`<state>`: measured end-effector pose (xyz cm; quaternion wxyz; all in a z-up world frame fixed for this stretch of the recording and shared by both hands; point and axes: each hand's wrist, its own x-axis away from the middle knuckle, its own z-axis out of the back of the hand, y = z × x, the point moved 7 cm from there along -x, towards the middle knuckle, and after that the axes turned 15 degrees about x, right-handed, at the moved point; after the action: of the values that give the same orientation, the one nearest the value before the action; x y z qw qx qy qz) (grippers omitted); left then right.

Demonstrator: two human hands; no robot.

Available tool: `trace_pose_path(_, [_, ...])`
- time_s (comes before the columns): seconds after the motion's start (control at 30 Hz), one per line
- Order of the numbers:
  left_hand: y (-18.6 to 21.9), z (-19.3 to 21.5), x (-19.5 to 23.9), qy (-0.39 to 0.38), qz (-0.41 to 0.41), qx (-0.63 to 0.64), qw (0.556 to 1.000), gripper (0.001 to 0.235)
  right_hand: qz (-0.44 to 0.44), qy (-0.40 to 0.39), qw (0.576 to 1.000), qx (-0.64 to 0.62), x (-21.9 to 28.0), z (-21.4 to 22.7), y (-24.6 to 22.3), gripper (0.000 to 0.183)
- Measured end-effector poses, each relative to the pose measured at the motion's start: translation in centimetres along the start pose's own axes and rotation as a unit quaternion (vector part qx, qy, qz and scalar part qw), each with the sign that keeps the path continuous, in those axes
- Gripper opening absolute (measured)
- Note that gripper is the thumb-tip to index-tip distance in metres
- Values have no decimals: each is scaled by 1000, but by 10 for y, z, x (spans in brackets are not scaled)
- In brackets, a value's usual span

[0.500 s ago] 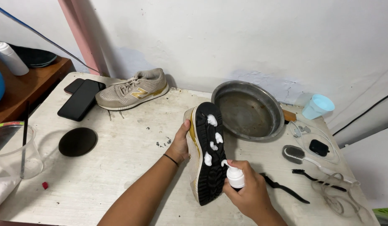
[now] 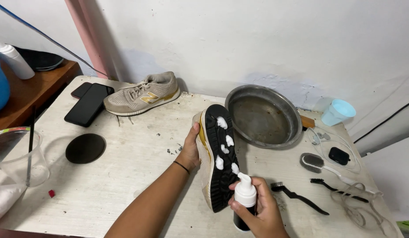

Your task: The person applies white foam cleaner to the sole of a beige sneaker and scrubs it with a small black brush. The shoe is held in the left hand while the right hand scrubs the sole and side edges. The process continues until the sole is covered in foam.

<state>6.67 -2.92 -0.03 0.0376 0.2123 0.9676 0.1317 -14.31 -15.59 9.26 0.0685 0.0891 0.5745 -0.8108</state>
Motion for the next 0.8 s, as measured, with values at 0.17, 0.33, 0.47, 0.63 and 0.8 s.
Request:
trace_pose_path(0.17, [0, -8, 4, -3, 8, -2, 1000, 79, -26, 20, 998, 47, 20, 9, 39, 66])
trace_pose_path(0.33, [0, -5, 5, 17, 9, -7, 1000, 78, -19, 47, 961, 272, 21, -2, 14, 72])
trace_pose_path(0.47, [-1, -8, 6, -3, 20, -7, 1000, 80, 149, 43, 937, 313, 13, -19, 3, 63])
trace_pose_path(0.63, [0, -11, 5, -4, 15, -19, 1000, 81, 148, 51, 930, 332, 1, -20, -13, 59])
trace_pose_path(0.8, [10, -17, 4, -32, -38, -36, 998, 69, 137, 23, 927, 349, 0, -29, -14, 48])
